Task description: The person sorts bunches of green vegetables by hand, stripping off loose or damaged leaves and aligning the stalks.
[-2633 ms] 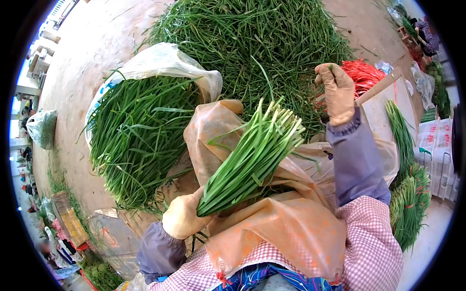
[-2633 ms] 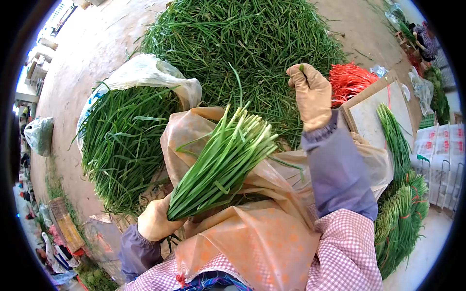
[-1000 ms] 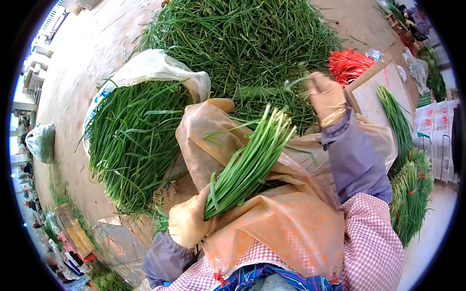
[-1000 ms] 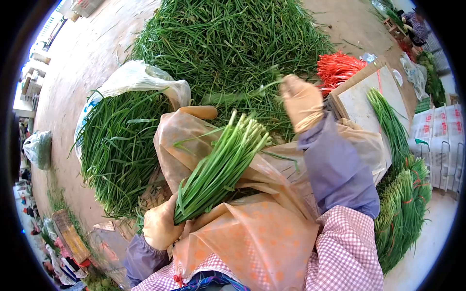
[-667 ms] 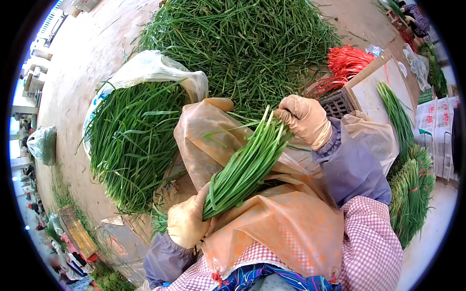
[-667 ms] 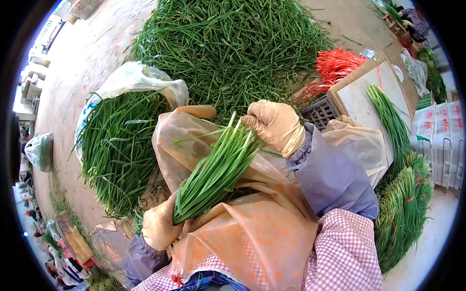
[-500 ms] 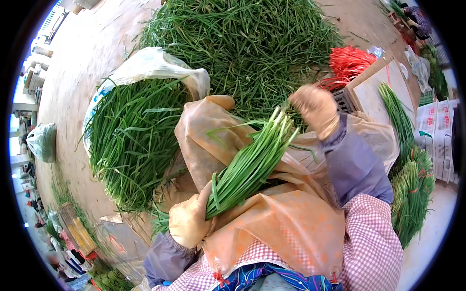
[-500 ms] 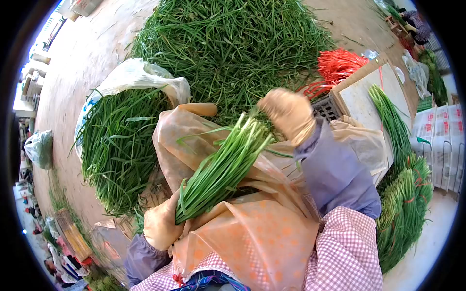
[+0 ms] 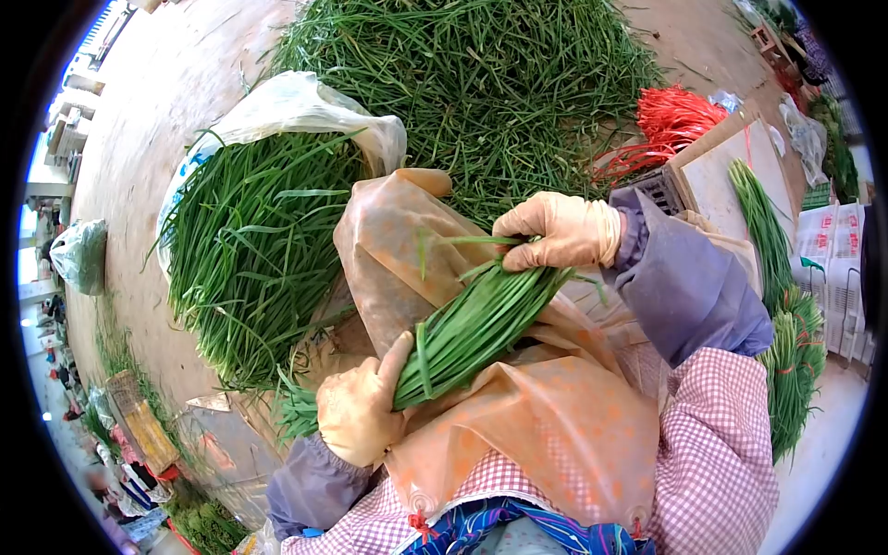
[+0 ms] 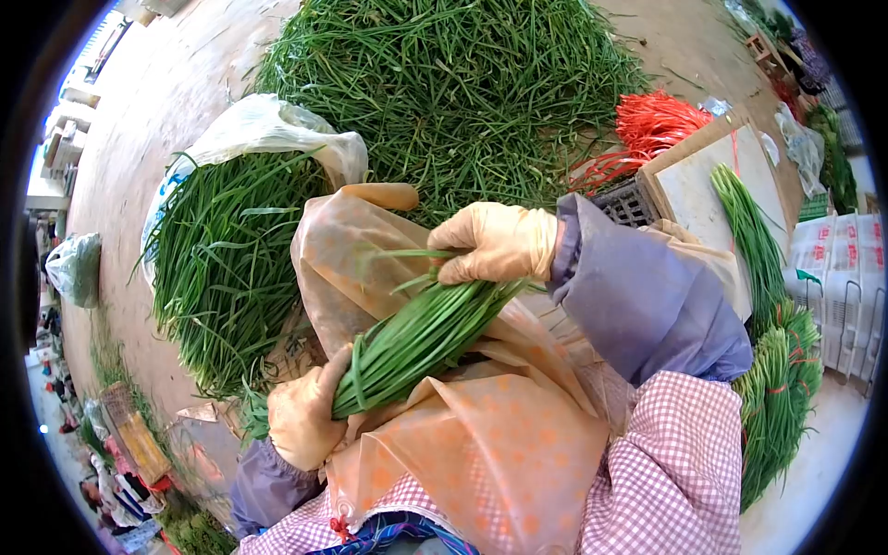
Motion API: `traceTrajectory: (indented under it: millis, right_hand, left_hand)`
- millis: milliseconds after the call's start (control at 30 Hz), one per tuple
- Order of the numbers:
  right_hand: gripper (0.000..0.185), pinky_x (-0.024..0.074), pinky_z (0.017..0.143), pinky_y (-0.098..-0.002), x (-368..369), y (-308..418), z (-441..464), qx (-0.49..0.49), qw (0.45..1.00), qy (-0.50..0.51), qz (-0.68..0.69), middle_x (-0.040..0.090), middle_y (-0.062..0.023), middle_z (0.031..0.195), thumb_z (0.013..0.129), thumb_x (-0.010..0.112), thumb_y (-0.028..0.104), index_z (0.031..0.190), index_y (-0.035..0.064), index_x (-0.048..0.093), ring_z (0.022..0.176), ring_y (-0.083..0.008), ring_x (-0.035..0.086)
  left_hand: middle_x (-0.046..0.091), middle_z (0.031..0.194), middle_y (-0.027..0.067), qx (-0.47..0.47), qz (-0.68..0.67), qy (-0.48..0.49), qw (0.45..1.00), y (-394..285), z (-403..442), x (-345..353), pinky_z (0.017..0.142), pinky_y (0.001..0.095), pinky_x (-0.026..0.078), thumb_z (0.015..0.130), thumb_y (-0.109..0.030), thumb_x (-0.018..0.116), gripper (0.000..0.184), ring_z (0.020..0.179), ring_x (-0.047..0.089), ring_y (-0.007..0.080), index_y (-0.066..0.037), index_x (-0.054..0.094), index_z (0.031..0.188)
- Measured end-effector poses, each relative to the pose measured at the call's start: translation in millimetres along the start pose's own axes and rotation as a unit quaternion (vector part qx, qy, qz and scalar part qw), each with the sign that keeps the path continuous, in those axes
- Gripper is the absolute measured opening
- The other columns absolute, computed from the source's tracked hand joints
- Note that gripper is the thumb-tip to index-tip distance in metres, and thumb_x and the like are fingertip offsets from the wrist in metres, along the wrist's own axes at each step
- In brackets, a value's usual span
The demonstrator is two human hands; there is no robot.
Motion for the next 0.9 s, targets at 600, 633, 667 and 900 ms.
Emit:
traceTrajectory:
  millis: [600, 633, 667, 900]
  right_hand:
    - [0.025, 0.0223, 0.038, -0.0243, -80.6, -49.6, -56.5, -0.270, 0.709, -0.394, 0.518, 0.036, 0.0085, 0.058, 0.100, 0.053, 0.023, 0.112, 0.0030, 0.062, 0.041, -0.0050, 0.026]
    - [0.025, 0.0221, 0.038, -0.0241, -95.5, -57.2, -69.5, -0.290, 0.701, -0.402, 0.513, 0.037, 0.0077, 0.058, 0.100, 0.052, 0.021, 0.114, 0.0023, 0.061, 0.041, -0.0047, 0.024]
    - [0.025, 0.0218, 0.038, -0.0244, -106.0, -66.6, -79.5, -0.258, 0.676, -0.462, 0.513, 0.037, 0.0060, 0.059, 0.101, 0.052, 0.021, 0.114, 0.0020, 0.061, 0.041, -0.0050, 0.023]
    - [0.022, 0.0319, 0.043, -0.0227, -129.3, -111.8, -145.4, -0.178, 0.481, -0.795, 0.324, 0.047, 0.0037, 0.062, 0.100, 0.054, 0.020, 0.098, 0.0008, 0.063, 0.050, -0.0056, 0.041]
  left_hand:
    - [0.059, 0.090, 0.0127, -0.026, 0.086, -0.166, 0.982, 49.3, 13.9, 24.4, 0.057, 0.0426, 0.049, 0.066, -0.002, 0.072, 0.098, 0.071, 0.062, 0.0340, -0.017, 0.029, 0.153]
    - [0.059, 0.090, 0.0128, -0.029, 0.091, -0.166, 0.981, 50.0, 13.8, 24.4, 0.057, 0.0426, 0.049, 0.066, -0.003, 0.073, 0.098, 0.071, 0.062, 0.0341, -0.017, 0.029, 0.152]
    - [0.059, 0.090, 0.0129, -0.030, 0.097, -0.166, 0.981, 50.2, 13.9, 24.4, 0.057, 0.0426, 0.049, 0.066, -0.003, 0.073, 0.098, 0.072, 0.062, 0.0341, -0.017, 0.029, 0.152]
    - [0.056, 0.085, 0.0150, -0.046, 0.054, -0.168, 0.983, 46.2, 15.7, 21.9, 0.058, 0.0454, 0.048, 0.068, -0.007, 0.074, 0.099, 0.071, 0.061, 0.0355, -0.020, 0.026, 0.153]
Point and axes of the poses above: each hand's wrist, its own z-axis towards the middle knuckle, its own x-axis out of the palm, y = z × x, the point moved 4 cm from there along z, towards the middle knuckle
